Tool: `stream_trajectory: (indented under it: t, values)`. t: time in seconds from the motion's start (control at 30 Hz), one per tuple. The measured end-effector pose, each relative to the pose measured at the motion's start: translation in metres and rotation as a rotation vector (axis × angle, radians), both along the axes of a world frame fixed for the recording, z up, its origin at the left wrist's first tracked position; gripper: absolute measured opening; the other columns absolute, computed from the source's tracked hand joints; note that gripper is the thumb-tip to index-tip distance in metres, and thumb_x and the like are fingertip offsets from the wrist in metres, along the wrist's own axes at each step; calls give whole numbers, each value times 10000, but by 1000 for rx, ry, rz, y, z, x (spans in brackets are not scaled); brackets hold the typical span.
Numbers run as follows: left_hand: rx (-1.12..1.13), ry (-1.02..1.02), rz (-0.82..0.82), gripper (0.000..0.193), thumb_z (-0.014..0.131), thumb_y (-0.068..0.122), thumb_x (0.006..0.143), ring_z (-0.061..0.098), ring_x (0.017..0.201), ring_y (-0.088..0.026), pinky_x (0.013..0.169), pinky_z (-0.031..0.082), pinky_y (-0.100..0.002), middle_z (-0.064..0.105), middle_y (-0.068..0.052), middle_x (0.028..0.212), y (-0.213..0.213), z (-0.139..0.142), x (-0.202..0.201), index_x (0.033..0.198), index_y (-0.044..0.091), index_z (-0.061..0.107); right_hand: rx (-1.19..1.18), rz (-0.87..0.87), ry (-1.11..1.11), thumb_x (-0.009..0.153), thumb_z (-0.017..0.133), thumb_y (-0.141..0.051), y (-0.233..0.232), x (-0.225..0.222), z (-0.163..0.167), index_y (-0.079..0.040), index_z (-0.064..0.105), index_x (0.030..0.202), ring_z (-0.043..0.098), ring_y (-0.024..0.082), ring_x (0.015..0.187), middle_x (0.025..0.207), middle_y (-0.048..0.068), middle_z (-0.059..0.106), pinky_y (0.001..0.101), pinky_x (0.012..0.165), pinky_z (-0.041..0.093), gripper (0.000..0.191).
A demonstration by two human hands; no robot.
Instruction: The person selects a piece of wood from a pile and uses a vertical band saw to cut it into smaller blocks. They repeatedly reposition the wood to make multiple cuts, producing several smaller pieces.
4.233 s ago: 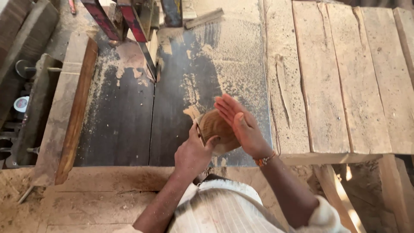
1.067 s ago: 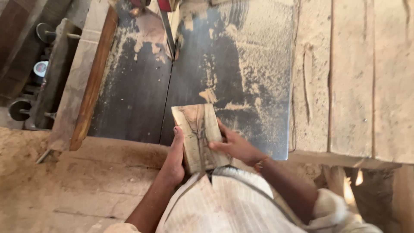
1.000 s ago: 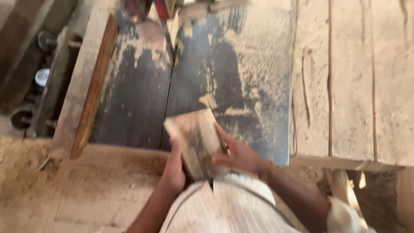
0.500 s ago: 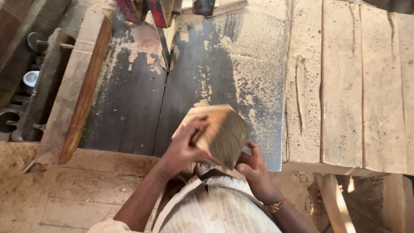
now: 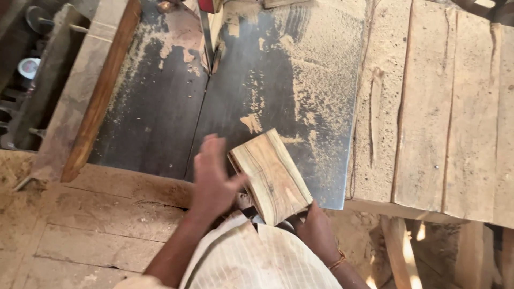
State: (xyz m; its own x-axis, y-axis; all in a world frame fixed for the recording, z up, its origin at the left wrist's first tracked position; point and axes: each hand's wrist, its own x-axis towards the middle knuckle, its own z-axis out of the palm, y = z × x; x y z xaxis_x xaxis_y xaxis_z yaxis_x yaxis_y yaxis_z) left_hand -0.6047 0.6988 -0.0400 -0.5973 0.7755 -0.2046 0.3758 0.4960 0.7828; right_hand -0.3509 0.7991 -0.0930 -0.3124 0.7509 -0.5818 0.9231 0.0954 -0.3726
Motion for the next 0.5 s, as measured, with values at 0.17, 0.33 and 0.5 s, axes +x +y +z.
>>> stream_trajectory:
  t: [0.17, 0.33, 0.5]
  values:
    - [-156, -476, 35, 965, 795, 290, 895, 331, 1486, -378, 1157, 349, -516, 282, -227, 1632, -37, -10, 9, 1597, 39, 181, 99, -18, 704, 739, 857, -128, 10, -6, 23, 36, 340, 1370, 680, 295, 1133, 1154, 163, 705, 390, 936, 545, 831]
    - [-287, -713, -61, 1141, 755, 313, 909, 530, 1296, -394, 1047, 449, -504, 480, -266, 1491, -22, -16, 38, 1674, 137, -73, -61, 232, 171, 787, 870, -222, 26, -33, 38, -77, 258, 1632, 672, 374, 1205, 1331, 226, 695, 452, 990, 559, 1053]
    - [64, -564, 201, 856, 657, 192, 893, 649, 1215, -262, 995, 557, -363, 590, -180, 1437, 1, -42, -1, 1609, 82, 201, -357, 155, 458, 782, 807, -320, 33, -56, 25, -132, 281, 1627, 641, 232, 1294, 1424, 151, 632, 351, 1101, 496, 1012]
